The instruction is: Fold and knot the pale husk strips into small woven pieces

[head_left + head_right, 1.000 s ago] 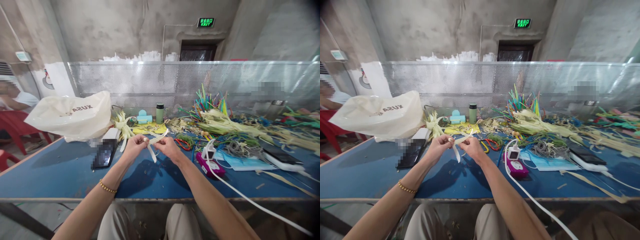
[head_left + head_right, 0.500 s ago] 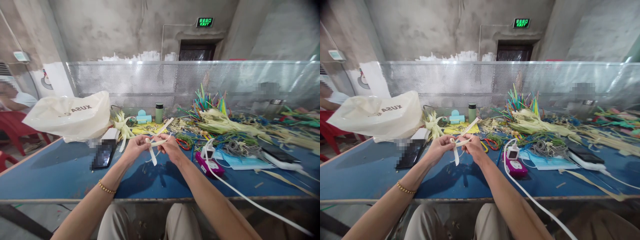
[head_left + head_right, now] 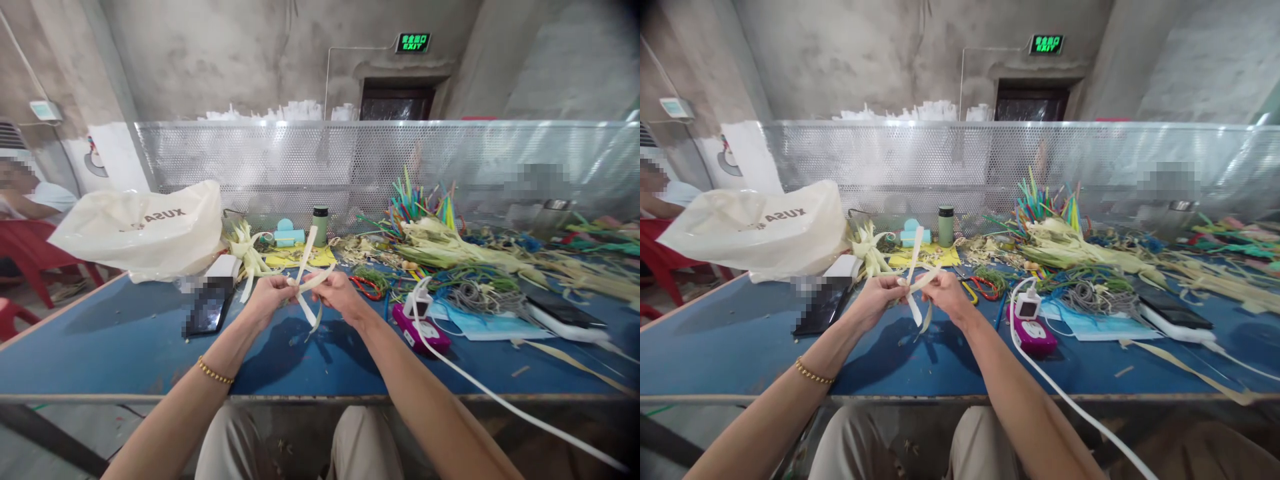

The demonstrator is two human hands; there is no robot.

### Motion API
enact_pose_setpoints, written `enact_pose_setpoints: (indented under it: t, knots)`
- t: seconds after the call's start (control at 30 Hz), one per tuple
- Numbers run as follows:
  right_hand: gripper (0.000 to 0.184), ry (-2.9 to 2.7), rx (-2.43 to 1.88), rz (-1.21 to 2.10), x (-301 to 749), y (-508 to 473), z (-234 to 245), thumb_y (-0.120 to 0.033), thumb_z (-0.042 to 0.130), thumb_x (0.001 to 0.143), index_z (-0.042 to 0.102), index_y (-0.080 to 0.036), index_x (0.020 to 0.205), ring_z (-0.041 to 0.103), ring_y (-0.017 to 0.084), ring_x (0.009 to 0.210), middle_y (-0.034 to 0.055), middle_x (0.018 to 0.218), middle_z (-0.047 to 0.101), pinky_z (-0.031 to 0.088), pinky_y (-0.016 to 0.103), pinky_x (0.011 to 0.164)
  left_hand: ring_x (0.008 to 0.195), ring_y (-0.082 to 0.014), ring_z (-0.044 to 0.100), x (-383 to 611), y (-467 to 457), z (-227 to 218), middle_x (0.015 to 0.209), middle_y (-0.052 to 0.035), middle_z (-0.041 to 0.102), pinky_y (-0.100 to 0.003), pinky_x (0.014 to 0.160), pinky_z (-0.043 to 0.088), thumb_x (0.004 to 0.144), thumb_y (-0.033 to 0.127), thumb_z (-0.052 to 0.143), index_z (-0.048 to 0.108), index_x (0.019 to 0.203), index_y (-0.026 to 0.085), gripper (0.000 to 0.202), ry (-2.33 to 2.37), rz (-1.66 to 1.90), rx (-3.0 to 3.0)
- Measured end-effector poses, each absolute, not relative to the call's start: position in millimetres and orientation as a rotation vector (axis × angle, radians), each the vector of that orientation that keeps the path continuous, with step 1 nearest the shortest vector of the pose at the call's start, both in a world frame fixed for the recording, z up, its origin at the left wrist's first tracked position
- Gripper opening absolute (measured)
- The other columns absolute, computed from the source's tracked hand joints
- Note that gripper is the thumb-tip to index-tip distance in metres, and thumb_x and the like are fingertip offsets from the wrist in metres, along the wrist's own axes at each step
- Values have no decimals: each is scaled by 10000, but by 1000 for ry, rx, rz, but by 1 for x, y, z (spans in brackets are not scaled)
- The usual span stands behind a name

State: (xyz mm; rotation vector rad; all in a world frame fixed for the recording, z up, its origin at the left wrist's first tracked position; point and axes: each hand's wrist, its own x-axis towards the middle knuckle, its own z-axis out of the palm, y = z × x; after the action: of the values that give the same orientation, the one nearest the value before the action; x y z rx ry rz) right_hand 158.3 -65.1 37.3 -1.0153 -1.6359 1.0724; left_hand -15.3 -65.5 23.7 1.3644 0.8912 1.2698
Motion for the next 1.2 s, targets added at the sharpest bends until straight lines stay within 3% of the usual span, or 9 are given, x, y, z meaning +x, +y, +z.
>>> enact_pose_setpoints:
  t: [0.17,0.37,0.6,0.7,0.8,0.93,1.1,1.2]
  knots:
    - [238,-1862,-1110,813,164,-58,31,-322,653,743,643,-144,585,438,75,463,-9,532,578,312,193,454,487,-109,511,-19,-61,22,521,-42,624,-250,538,374,583,271,779,671,579,127,180,899,1249,1304]
    - [150,-1952,-1302,348,165,-50,27,-279,698,710,675,-171,609,527,124,540,6,563,625,356,215,507,484,-109,521,-19,-59,20,514,-39,620,-245,534,386,559,283,794,645,557,128,215,906,1255,1253]
    - [264,-2001,-1194,526,166,-58,32,-364,646,773,658,-143,629,498,112,547,11,584,609,338,220,512,474,-97,493,-22,-54,18,496,-19,604,-227,502,345,549,262,768,629,575,127,195,975,1344,1284]
    - [188,-1969,-1213,706,166,-64,36,-299,616,781,704,-133,789,528,118,531,14,580,637,360,218,512,458,-92,485,-23,-53,18,486,-11,594,-223,491,329,550,254,758,628,584,129,183,1007,1349,1280]
    - [276,-1926,-1178,832,167,-69,40,-256,615,764,696,-134,997,530,109,511,16,617,676,366,206,499,439,-83,467,-24,-53,18,465,6,569,-217,480,317,549,247,762,622,578,132,184,1020,1359,1276]
    - [258,-1896,-1056,995,171,-73,45,-271,581,786,694,-120,962,529,93,521,40,691,699,383,197,503,450,-75,478,-25,-53,18,488,1,572,-206,478,329,546,239,782,623,569,123,198,959,1331,1235]
    - [269,-1950,-905,1042,177,-74,50,-281,555,820,708,-116,967,422,51,484,59,816,714,329,190,477,458,-59,500,-26,-52,20,594,-11,604,-196,470,356,507,190,813,645,596,94,213,854,1269,1120]
    - [272,-1974,-881,1028,178,-73,49,-309,561,830,703,-125,969,455,62,516,59,845,713,364,200,508,453,-48,501,-26,-52,21,617,-18,614,-183,458,357,502,177,816,658,614,81,216,852,1284,1071]
